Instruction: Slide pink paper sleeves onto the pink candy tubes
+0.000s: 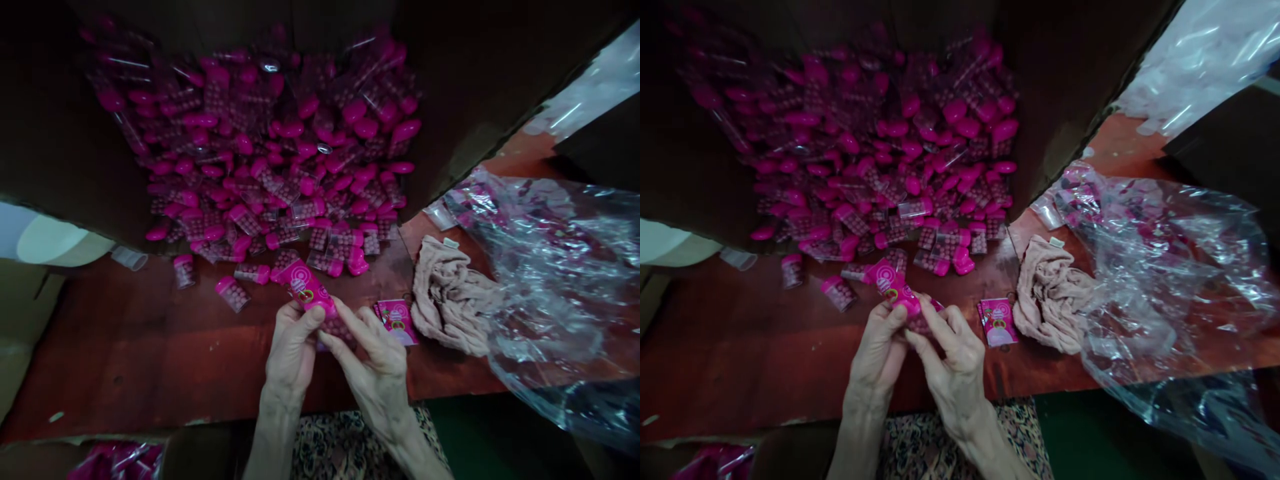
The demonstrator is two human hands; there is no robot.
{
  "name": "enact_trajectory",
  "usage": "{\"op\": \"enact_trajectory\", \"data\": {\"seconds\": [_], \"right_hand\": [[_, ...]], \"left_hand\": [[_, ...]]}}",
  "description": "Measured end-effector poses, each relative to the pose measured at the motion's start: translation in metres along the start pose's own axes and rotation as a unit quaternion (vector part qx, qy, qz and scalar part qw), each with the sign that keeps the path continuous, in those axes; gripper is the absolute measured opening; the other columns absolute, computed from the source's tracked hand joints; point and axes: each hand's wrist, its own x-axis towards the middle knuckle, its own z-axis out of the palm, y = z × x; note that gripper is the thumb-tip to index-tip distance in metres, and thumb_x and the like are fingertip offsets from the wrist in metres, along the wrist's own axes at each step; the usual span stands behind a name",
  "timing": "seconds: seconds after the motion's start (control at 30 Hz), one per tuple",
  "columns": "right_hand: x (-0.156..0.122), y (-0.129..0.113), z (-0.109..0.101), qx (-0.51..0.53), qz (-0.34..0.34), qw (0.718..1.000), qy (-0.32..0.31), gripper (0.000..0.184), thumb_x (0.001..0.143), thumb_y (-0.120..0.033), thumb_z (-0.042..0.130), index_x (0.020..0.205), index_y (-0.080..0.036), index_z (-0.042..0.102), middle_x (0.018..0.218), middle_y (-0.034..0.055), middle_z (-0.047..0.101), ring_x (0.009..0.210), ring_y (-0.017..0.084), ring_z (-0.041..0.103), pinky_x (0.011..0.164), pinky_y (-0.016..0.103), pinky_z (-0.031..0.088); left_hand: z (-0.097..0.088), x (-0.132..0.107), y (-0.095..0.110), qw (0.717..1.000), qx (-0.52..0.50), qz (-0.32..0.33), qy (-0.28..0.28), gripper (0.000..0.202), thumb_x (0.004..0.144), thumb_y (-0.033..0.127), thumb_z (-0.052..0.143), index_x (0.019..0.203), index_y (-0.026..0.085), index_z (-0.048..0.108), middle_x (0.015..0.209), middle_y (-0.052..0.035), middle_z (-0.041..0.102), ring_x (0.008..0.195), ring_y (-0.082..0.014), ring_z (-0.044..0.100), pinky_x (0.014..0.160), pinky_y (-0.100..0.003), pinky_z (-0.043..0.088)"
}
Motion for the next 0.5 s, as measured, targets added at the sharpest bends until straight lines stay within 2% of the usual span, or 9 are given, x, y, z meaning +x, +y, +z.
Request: {"op": "enact_trajectory", "data": {"seconds": [0.07,0.17,0.27,0.37,0.5], "right_hand": [[-0.001,0.0,-0.001,0.019,0.068,0.997,-0.01,0.04,0.078,-0.023,0.065,0.117,-0.022,0.059,0.085,0.0031,0.065,0.076,0.016,0.063,0.067,0.027,0.054],[-0.002,-0.002,-0.001,0.058,0.16,0.984,-0.052,0.023,0.084,-0.028,0.057,0.105,-0.019,0.059,0.076,0.0018,0.066,0.061,0.013,0.062,0.057,0.023,0.052],[-0.004,-0.008,0.0,0.066,0.147,0.983,-0.088,0.013,0.088,-0.027,0.05,0.089,-0.019,0.06,0.065,-0.0008,0.062,0.053,0.011,0.058,0.052,0.021,0.047],[-0.005,-0.014,0.001,0.068,0.124,0.987,-0.074,0.011,0.087,-0.025,0.052,0.084,-0.018,0.059,0.067,-0.0009,0.061,0.057,0.011,0.057,0.055,0.02,0.046],[-0.006,-0.018,0.002,0.119,0.171,0.973,-0.101,0.015,0.087,-0.029,0.051,0.081,-0.017,0.058,0.065,-0.0018,0.057,0.056,0.01,0.052,0.054,0.018,0.043]], "left_hand": [[-0.002,0.001,0.0,0.999,-0.018,-0.022,-0.023,0.019,0.061,0.029,0.076,0.071,0.014,0.068,0.066,-0.0022,0.067,0.058,-0.0122,0.059,0.061,-0.026,0.048],[-0.004,0.003,-0.002,0.999,-0.016,0.001,-0.043,0.017,0.067,0.031,0.071,0.072,0.015,0.068,0.071,-0.0044,0.068,0.063,-0.0152,0.062,0.067,-0.03,0.05],[-0.002,0.002,-0.003,0.998,0.011,0.047,-0.026,0.015,0.064,0.028,0.074,0.069,0.015,0.069,0.068,-0.0035,0.068,0.061,-0.0143,0.061,0.066,-0.029,0.05],[0.002,-0.002,-0.002,0.997,0.023,0.066,-0.017,0.016,0.062,0.028,0.075,0.07,0.016,0.07,0.066,-0.0025,0.067,0.055,-0.0123,0.059,0.062,-0.026,0.049],[0.003,-0.004,0.002,0.997,0.012,0.057,-0.053,0.022,0.061,0.034,0.075,0.07,0.015,0.07,0.068,-0.0031,0.067,0.049,-0.011,0.056,0.054,-0.026,0.048]]}}
